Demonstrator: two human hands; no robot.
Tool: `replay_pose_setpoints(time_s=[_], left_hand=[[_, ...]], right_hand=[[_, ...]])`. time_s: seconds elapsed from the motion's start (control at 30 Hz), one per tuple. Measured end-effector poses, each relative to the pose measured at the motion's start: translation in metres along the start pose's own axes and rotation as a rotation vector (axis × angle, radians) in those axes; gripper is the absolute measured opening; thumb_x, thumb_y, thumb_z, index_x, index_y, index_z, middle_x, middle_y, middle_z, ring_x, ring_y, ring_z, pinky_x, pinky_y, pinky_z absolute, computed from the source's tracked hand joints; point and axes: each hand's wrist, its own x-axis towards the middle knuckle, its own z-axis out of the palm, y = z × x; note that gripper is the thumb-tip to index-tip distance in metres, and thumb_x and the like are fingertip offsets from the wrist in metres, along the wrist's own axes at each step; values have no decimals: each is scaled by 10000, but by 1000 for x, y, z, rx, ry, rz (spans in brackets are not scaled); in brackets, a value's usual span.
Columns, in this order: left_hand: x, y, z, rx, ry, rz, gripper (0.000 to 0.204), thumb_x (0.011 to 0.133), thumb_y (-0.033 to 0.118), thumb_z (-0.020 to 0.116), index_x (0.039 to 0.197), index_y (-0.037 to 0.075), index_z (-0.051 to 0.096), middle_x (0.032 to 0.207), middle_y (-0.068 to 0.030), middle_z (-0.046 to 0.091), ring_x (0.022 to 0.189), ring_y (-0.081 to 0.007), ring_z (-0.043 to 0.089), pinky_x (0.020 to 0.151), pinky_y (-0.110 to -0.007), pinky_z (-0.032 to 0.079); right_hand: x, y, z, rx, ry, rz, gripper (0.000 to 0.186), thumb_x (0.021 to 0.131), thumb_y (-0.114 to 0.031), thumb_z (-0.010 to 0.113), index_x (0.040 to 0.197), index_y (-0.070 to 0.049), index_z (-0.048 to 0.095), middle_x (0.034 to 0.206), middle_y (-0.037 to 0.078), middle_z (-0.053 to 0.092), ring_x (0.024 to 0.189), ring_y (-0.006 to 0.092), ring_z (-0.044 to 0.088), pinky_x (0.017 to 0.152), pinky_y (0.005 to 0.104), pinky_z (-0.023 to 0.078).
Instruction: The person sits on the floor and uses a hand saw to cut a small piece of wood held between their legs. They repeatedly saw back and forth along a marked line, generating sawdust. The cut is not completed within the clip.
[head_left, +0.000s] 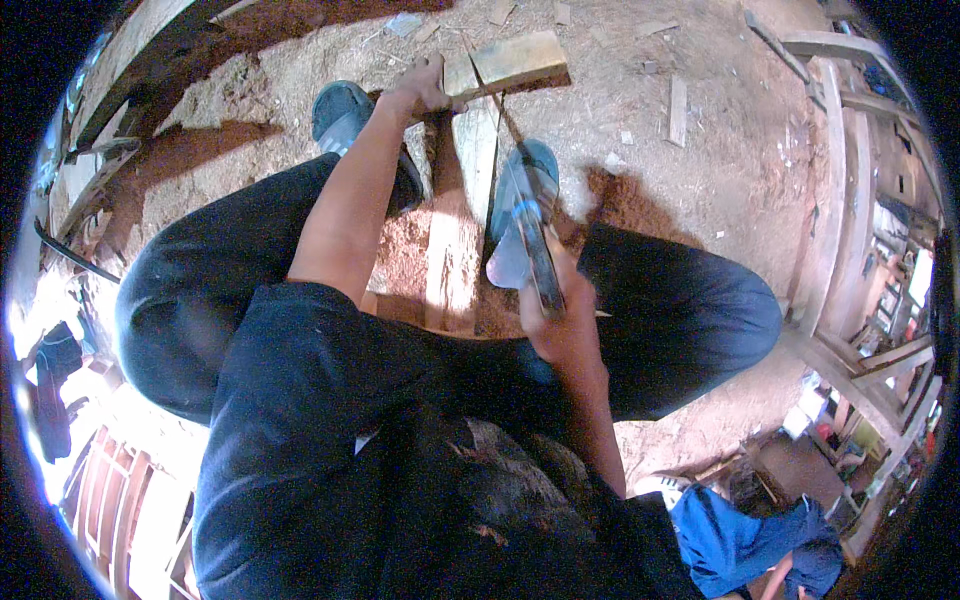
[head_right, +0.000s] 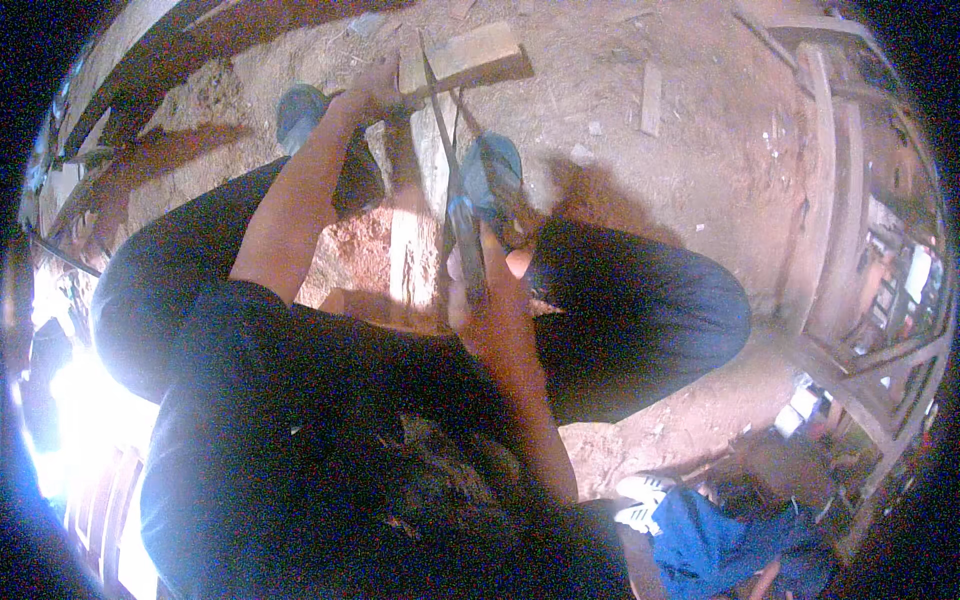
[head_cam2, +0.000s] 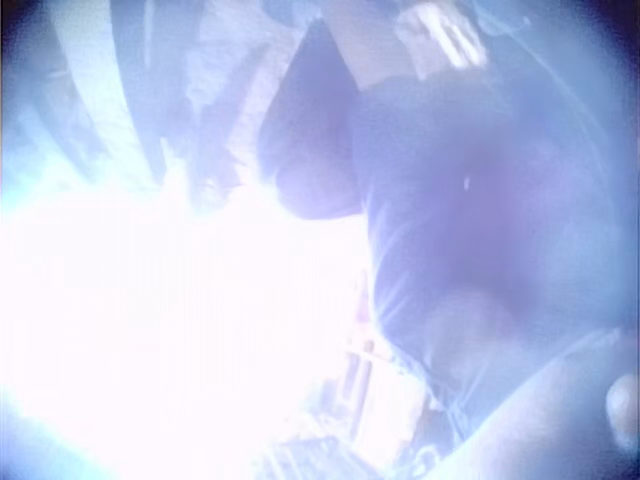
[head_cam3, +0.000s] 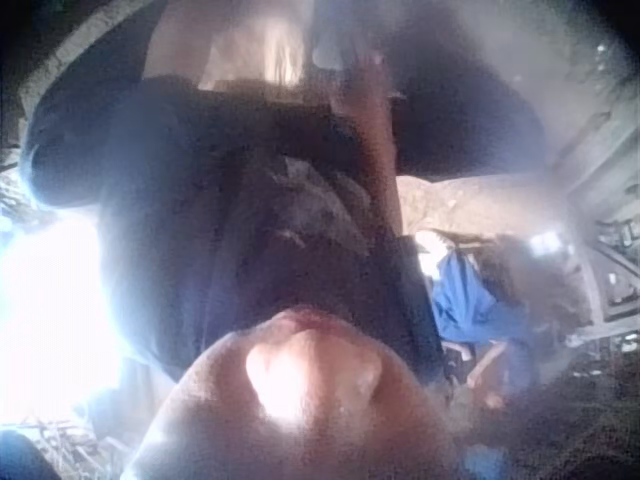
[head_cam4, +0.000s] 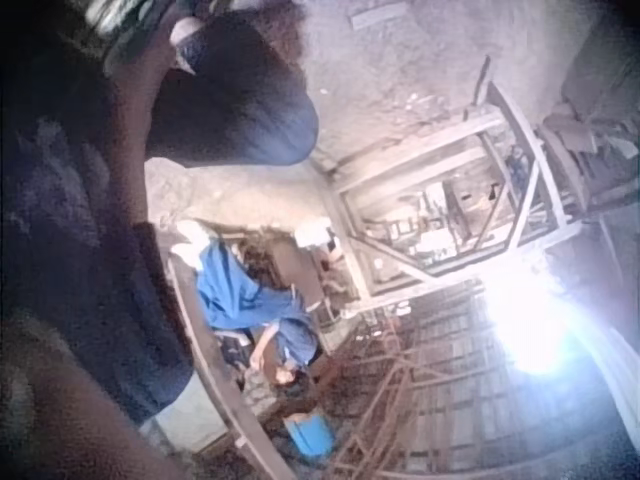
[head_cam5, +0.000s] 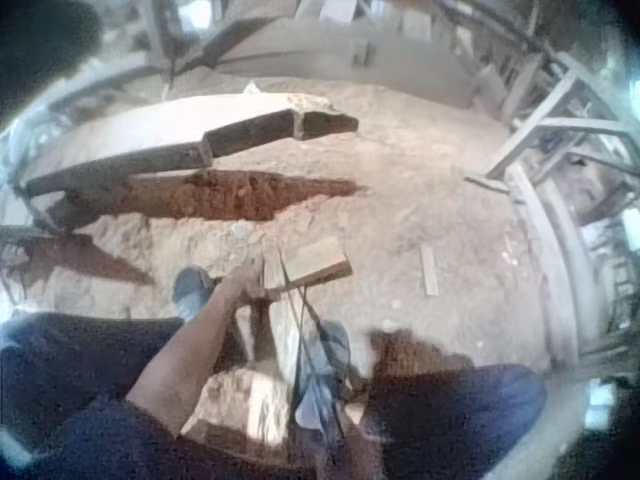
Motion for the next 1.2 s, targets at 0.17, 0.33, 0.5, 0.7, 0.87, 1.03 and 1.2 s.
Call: replay_pose_setpoints(time_s=[0.17, 0.33, 0.5, 0.7, 0.87, 1.03, 1.2], left_hand=[[11, -3, -9, -73, -200, -14, 1000, 550, 474, 873, 1288, 5, 388, 1252, -272, 531, 1210, -427, 494, 1020, -461, 411], [12, 0, -23, -179, -347, -18, 990, 541, 460, 880, 1276, 6, 397, 1233, -263, 552, 1191, -415, 515, 1008, -458, 422], [6, 6, -34, -262, -421, -30, 990, 533, 454, 885, 1272, 9, 400, 1227, -258, 560, 1187, -409, 521, 1002, -458, 428], [4, 6, -36, -276, -434, -18, 1005, 533, 486, 874, 1284, 17, 399, 1232, -252, 558, 1192, -406, 517, 997, -464, 431], [9, 2, -32, -252, -401, -7, 1031, 541, 544, 851, 1309, 27, 395, 1246, -248, 546, 1203, -409, 506, 994, -475, 430], [-3, 7, -23, -134, -173, 4, 1060, 550, 601, 827, 1333, 37, 390, 1260, -244, 533, 1214, -411, 494, 991, -486, 430], [-37, 13, -3, 109, 188, 45, 1130, 537, 752, 739, 1371, 73, 394, 1364, -238, 424, 1246, -414, 445, 989, -557, 402]], right_hand=[[-25, -9, -11, 23, -51, 271, 509, 806, 17, 563, 1309, -21, 500, 865, 175, 652, 709, 139, 614, 636, 296, 489], [-10, -14, -4, -17, -106, 161, 559, 825, -1, 534, 1376, -37, 448, 909, 212, 666, 723, 201, 663, 639, 319, 506], [-27, -35, -12, -76, -148, 273, 588, 825, -9, 532, 1400, -61, 417, 918, 245, 660, 781, 325, 694, 668, 362, 524], [-15, -25, 2, -61, -82, 89, 584, 820, 3, 536, 1391, -42, 420, 1023, 230, 658, 906, 323, 678, 735, 378, 514], [-34, -33, -3, -34, -82, 204, 617, 801, 8, 576, 1395, -35, 414, 976, 193, 649, 746, 286, 632, 703, 347, 509], [1, 3, 18, 61, -3, 11, 612, 786, 10, 579, 1380, -15, 430, 889, 179, 628, 725, 241, 629, 677, 326, 500], [11, 29, 22, 8, -41, -8, 708, 737, 13, 556, 1416, -18, 359, 1013, 221, 630, 886, 364, 637, 785, 413, 520]])
